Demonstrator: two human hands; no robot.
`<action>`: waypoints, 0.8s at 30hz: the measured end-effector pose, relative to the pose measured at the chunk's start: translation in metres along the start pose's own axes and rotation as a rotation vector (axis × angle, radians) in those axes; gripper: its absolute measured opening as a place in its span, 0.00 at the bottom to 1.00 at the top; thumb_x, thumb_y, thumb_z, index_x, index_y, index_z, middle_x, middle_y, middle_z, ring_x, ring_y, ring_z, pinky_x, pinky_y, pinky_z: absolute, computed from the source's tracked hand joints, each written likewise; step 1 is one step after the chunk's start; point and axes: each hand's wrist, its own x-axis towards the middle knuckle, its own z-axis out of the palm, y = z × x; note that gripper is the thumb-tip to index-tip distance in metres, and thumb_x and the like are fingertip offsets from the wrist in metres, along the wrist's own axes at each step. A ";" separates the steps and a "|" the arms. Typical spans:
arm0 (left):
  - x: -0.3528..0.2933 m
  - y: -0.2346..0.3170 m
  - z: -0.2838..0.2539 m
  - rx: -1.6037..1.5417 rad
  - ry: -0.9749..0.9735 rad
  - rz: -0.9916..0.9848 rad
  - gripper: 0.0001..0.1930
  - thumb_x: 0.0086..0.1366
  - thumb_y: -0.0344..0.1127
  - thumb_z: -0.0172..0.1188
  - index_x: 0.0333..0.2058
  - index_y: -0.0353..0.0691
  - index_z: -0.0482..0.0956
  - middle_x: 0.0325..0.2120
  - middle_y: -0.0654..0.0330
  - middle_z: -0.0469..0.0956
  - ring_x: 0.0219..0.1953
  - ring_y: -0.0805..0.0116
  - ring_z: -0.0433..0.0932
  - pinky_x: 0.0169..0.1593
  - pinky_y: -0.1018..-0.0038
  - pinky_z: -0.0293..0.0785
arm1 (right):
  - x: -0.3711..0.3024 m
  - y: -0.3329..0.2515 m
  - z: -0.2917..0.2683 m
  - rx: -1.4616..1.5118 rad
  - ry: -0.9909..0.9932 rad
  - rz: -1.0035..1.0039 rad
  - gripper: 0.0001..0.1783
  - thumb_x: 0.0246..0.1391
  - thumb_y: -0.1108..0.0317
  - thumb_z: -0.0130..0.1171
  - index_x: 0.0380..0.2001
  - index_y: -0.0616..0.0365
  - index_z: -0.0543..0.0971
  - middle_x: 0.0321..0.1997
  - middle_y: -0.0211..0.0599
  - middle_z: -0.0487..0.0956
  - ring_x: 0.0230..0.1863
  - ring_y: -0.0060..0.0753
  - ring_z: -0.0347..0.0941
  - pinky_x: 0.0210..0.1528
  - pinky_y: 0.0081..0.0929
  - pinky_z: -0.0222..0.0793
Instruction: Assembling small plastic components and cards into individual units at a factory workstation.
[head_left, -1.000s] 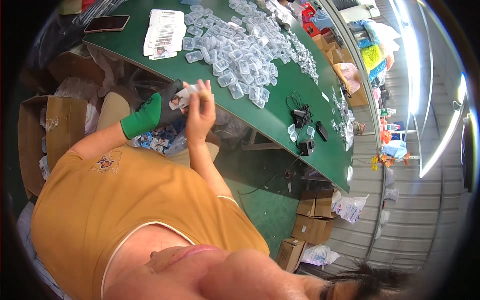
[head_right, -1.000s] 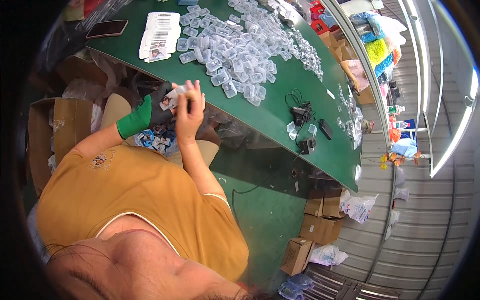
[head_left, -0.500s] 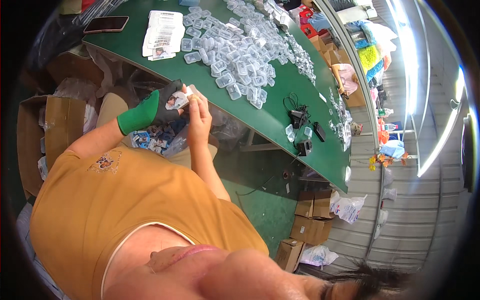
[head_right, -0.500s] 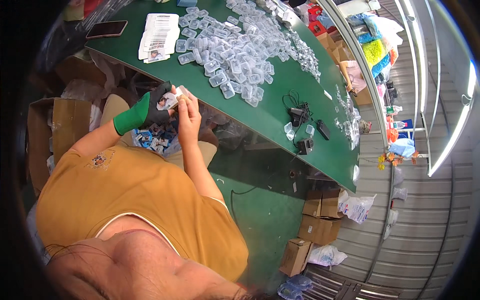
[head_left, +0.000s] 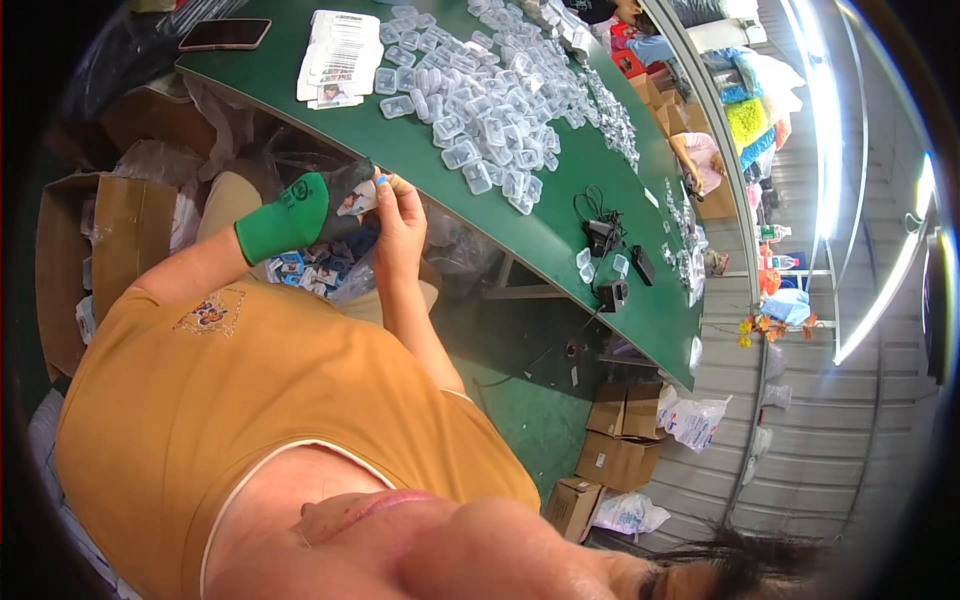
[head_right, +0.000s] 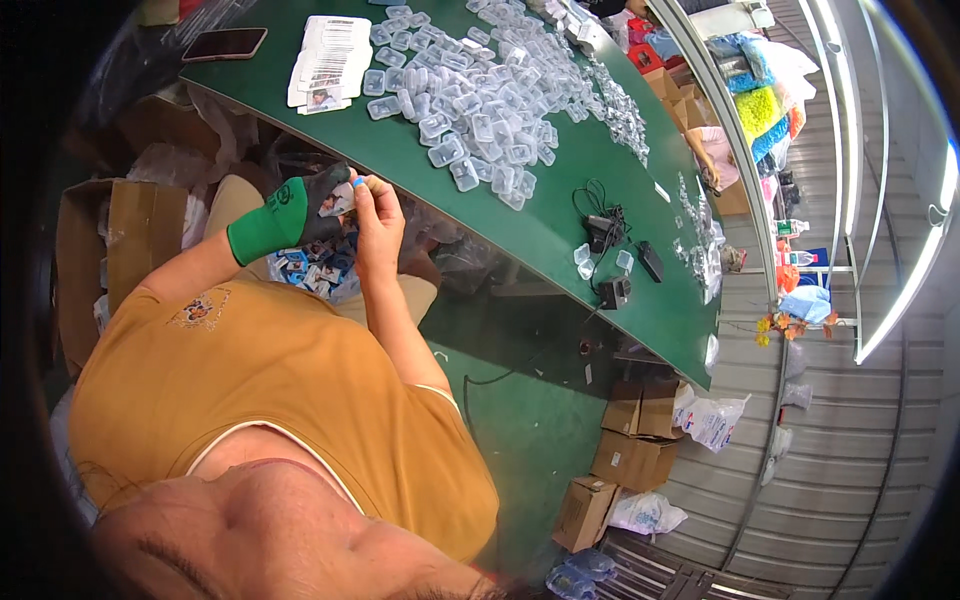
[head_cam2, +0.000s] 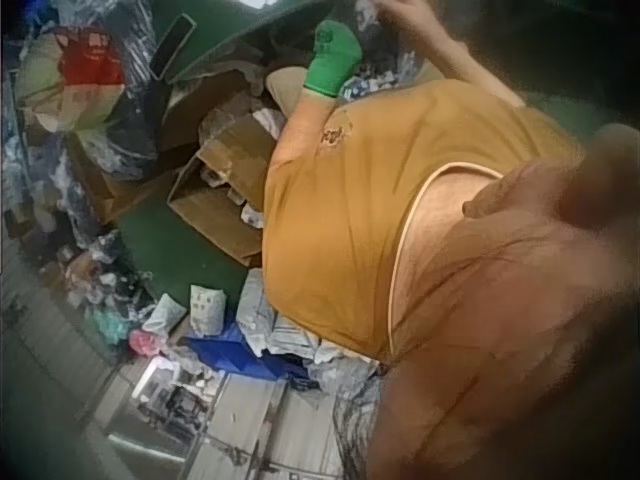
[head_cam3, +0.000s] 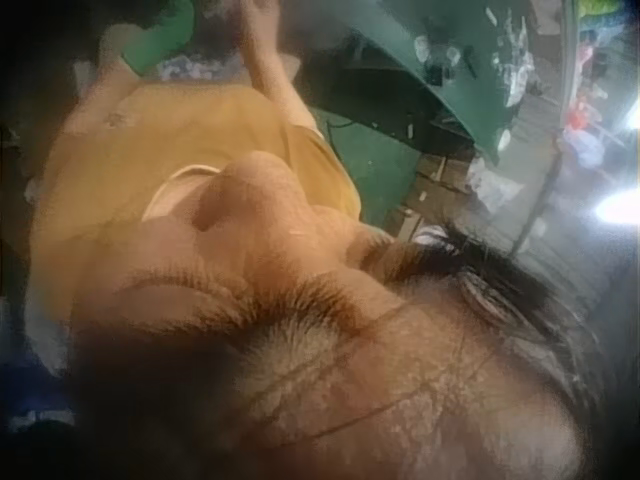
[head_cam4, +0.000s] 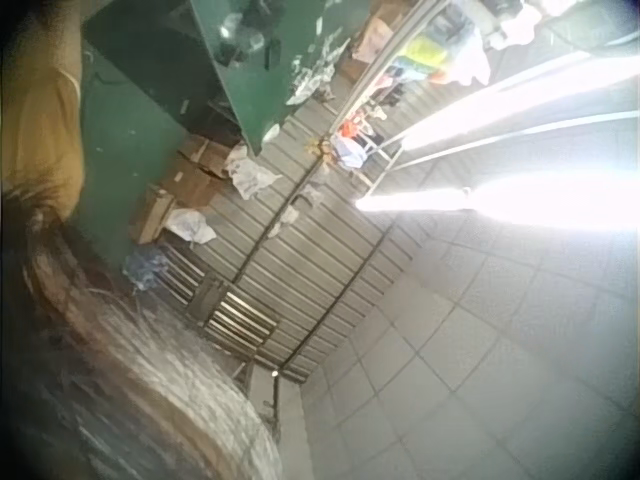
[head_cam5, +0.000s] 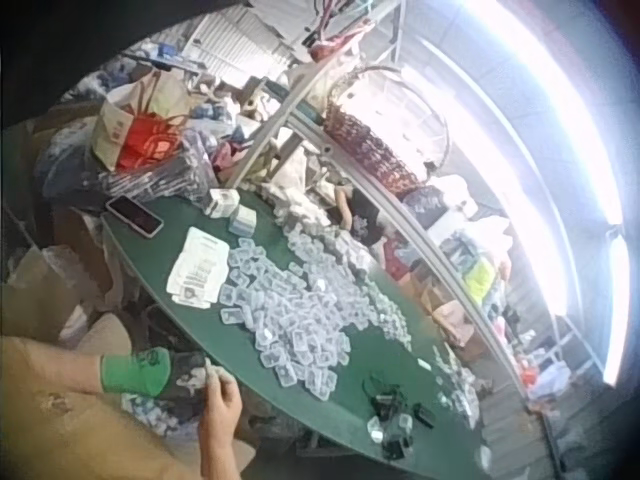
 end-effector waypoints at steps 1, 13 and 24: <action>0.000 0.000 0.001 0.000 -0.001 0.002 0.30 0.54 0.32 0.71 0.56 0.41 0.70 0.42 0.47 0.82 0.42 0.45 0.84 0.45 0.58 0.81 | -0.004 -0.004 0.007 -0.063 0.049 -0.075 0.10 0.71 0.67 0.57 0.50 0.57 0.80 0.43 0.25 0.83 0.39 0.15 0.75 0.38 0.18 0.72; 0.000 0.011 -0.006 -0.198 0.041 -0.107 0.45 0.58 0.30 0.70 0.73 0.42 0.57 0.55 0.45 0.77 0.49 0.48 0.83 0.53 0.62 0.79 | -0.015 -0.015 0.012 -1.187 0.077 -0.864 0.16 0.68 0.73 0.55 0.56 0.65 0.80 0.48 0.45 0.82 0.49 0.50 0.77 0.63 0.38 0.62; 0.005 0.020 -0.021 -0.068 -0.081 0.066 0.48 0.58 0.27 0.69 0.75 0.48 0.55 0.41 0.50 0.85 0.37 0.52 0.86 0.43 0.67 0.82 | -0.012 -0.033 -0.001 -0.232 -0.104 -0.130 0.10 0.68 0.73 0.60 0.50 0.65 0.80 0.44 0.25 0.80 0.46 0.17 0.74 0.52 0.19 0.69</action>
